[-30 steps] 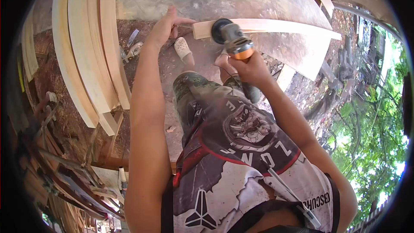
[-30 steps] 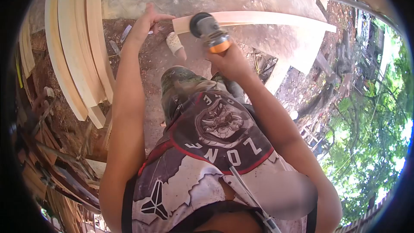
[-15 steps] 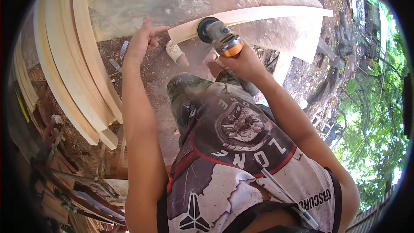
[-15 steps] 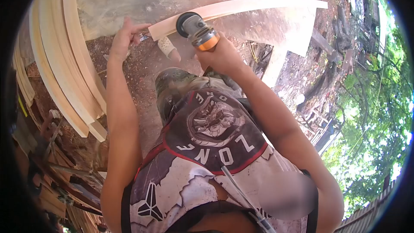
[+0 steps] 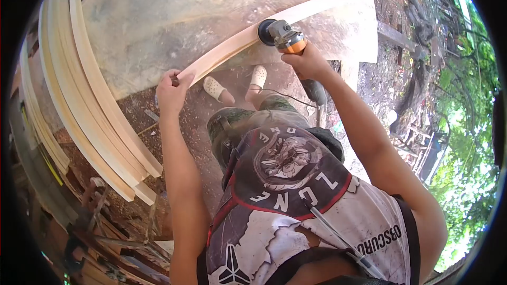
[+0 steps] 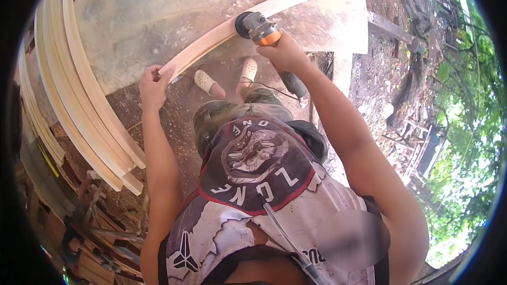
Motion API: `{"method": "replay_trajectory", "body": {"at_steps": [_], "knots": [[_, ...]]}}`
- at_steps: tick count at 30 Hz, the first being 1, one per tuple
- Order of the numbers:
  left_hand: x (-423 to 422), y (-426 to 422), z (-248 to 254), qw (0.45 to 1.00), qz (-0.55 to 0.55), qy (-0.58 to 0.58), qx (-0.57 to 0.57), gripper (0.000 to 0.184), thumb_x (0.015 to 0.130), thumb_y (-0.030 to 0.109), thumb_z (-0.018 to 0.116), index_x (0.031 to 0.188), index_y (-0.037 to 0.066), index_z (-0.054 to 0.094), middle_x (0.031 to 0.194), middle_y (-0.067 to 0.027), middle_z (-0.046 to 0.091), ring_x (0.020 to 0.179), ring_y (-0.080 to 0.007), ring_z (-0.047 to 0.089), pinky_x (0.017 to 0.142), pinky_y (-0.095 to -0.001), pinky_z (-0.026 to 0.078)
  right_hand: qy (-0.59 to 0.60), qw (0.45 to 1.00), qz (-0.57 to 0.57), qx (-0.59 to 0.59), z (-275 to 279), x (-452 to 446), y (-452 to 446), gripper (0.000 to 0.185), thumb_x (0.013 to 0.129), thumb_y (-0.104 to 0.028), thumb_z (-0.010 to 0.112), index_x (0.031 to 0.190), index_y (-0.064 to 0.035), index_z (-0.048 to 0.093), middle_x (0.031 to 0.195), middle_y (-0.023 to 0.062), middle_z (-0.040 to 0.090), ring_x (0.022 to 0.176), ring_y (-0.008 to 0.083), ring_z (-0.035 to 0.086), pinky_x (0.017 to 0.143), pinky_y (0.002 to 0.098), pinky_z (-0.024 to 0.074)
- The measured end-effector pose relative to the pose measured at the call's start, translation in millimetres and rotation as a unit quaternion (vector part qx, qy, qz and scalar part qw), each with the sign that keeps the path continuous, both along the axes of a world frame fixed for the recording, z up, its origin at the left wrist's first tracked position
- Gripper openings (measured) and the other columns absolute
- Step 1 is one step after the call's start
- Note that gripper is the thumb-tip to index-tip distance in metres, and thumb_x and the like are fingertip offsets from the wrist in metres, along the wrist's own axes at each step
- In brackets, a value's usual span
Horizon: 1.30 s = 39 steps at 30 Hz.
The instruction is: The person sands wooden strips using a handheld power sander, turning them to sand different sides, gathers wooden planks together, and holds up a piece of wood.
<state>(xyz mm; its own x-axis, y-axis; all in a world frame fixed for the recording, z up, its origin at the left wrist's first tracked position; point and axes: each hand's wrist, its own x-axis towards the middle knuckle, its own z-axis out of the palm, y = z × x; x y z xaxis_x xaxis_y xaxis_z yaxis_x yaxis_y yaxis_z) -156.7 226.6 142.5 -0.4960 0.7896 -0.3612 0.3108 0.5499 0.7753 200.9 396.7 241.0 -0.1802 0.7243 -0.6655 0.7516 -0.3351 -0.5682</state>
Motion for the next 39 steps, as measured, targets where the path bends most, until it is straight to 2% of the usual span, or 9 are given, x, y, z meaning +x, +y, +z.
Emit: {"method": "replay_trajectory", "body": {"at_steps": [1, 4, 8, 18, 23, 29, 34, 35, 39], "knots": [[8.8, 6.3, 15.6, 0.999, -0.005, 0.038, -0.028, 0.052, 0.075, 0.041, 0.089, 0.103, 0.001, 0.07, 0.096, -0.0124, 0.07, 0.09, -0.0253, 0.065, 0.084, -0.0355, 0.052, 0.032, 0.994, 0.021, 0.107, -13.0, 8.2, 5.4, 0.026, 0.085, -0.018, 0.075, 0.108, -0.0063, 0.07, 0.073, -0.0003, 0.062, 0.057, 0.0094, 0.055, 0.053, 0.0291, 0.0461], [23.8, 12.4, 14.2, 0.974, -0.065, 0.215, 0.006, 0.051, 0.075, 0.037, 0.09, 0.103, 0.0, 0.068, 0.096, -0.0127, 0.068, 0.082, -0.0252, 0.063, 0.08, -0.0363, 0.052, 0.027, 0.999, -0.034, 0.02, 5.4, 34.4, 32.5, 0.026, 0.086, -0.019, 0.075, 0.108, -0.0065, 0.071, 0.075, -0.0004, 0.063, 0.062, 0.0096, 0.057, 0.058, 0.0298, 0.0481], [36.1, 16.3, 31.1, 0.959, -0.081, 0.272, 0.009, 0.052, 0.074, 0.041, 0.087, 0.107, 0.004, 0.073, 0.108, -0.0143, 0.072, 0.106, -0.0361, 0.062, 0.094, -0.0437, 0.049, 0.071, 0.989, -0.09, 0.093, -14.0, 84.2, 66.3, 0.024, 0.085, -0.023, 0.076, 0.1, -0.0054, 0.071, 0.069, 0.0003, 0.061, 0.059, 0.0119, 0.058, 0.057, 0.0322, 0.0491], [8.8, 21.7, 17.1, 0.965, -0.157, 0.203, 0.047, 0.041, 0.085, 0.039, 0.077, 0.108, 0.005, 0.077, 0.104, -0.0163, 0.075, 0.099, -0.0334, 0.069, 0.091, -0.0409, 0.052, 0.119, 0.971, -0.172, 0.112, -11.6, 73.2, 53.3, 0.038, 0.097, -0.035, 0.07, 0.115, -0.0023, 0.067, 0.09, 0.0005, 0.065, 0.075, 0.0094, 0.059, 0.068, 0.0296, 0.0507], [-29.1, 43.4, 3.7, 0.985, -0.155, 0.005, -0.081, 0.046, 0.092, 0.043, 0.069, 0.101, 0.0, 0.079, 0.084, -0.0187, 0.075, 0.079, -0.0257, 0.073, 0.073, -0.0352, 0.053, 0.059, 0.985, -0.111, 0.12, -12.9, 19.8, 3.8, 0.035, 0.096, -0.033, 0.068, 0.115, -0.0023, 0.066, 0.089, 0.0012, 0.066, 0.076, 0.0098, 0.059, 0.07, 0.0298, 0.0499], [-56.9, 58.9, -2.2, 0.946, -0.124, -0.287, -0.083, 0.073, 0.101, 0.06, 0.052, 0.11, -0.01, 0.072, 0.101, -0.0231, 0.076, 0.088, -0.0243, 0.075, 0.081, -0.0357, 0.059, 0.019, 0.992, -0.085, 0.089, 0.7, -49.2, -66.2, 0.038, 0.097, -0.03, 0.067, 0.118, -0.0003, 0.057, 0.085, 0.0037, 0.064, 0.069, 0.0105, 0.061, 0.061, 0.0301, 0.0504], [-68.7, 71.3, -14.1, 0.92, -0.143, -0.346, -0.115, 0.088, 0.101, 0.067, 0.043, 0.12, -0.016, 0.064, 0.109, -0.0254, 0.074, 0.099, -0.0306, 0.074, 0.09, -0.0394, 0.059, 0.023, 0.991, -0.044, 0.124, -13.3, -73.5, -96.1, 0.043, 0.096, -0.025, 0.069, 0.125, 0.0001, 0.049, 0.081, 0.0031, 0.062, 0.064, 0.0089, 0.059, 0.056, 0.0284, 0.0484], [-70.0, 71.8, -15.2, 0.918, -0.151, -0.347, -0.121, 0.09, 0.101, 0.069, 0.041, 0.122, -0.016, 0.062, 0.109, -0.026, 0.074, 0.101, -0.0314, 0.074, 0.091, -0.0395, 0.058, 0.003, 0.995, -0.039, 0.091, -9.0, -76.8, -99.9, 0.056, 0.094, -0.033, 0.069, 0.129, 0.0049, 0.048, 0.099, 0.0164, 0.064, 0.089, 0.0254, 0.062, 0.076, 0.037, 0.0493], [-70.0, 70.4, -18.8, 0.922, -0.141, -0.343, -0.111, 0.096, 0.099, 0.073, 0.038, 0.12, -0.017, 0.062, 0.108, -0.0263, 0.074, 0.103, -0.0322, 0.073, 0.093, -0.0398, 0.058, 0.013, 0.997, -0.007, 0.07, -1.7, -92.9, -113.4, 0.068, 0.091, -0.04, 0.07, 0.132, 0.009, 0.046, 0.113, 0.0299, 0.067, 0.111, 0.0419, 0.067, 0.093, 0.0463, 0.0513]]}}
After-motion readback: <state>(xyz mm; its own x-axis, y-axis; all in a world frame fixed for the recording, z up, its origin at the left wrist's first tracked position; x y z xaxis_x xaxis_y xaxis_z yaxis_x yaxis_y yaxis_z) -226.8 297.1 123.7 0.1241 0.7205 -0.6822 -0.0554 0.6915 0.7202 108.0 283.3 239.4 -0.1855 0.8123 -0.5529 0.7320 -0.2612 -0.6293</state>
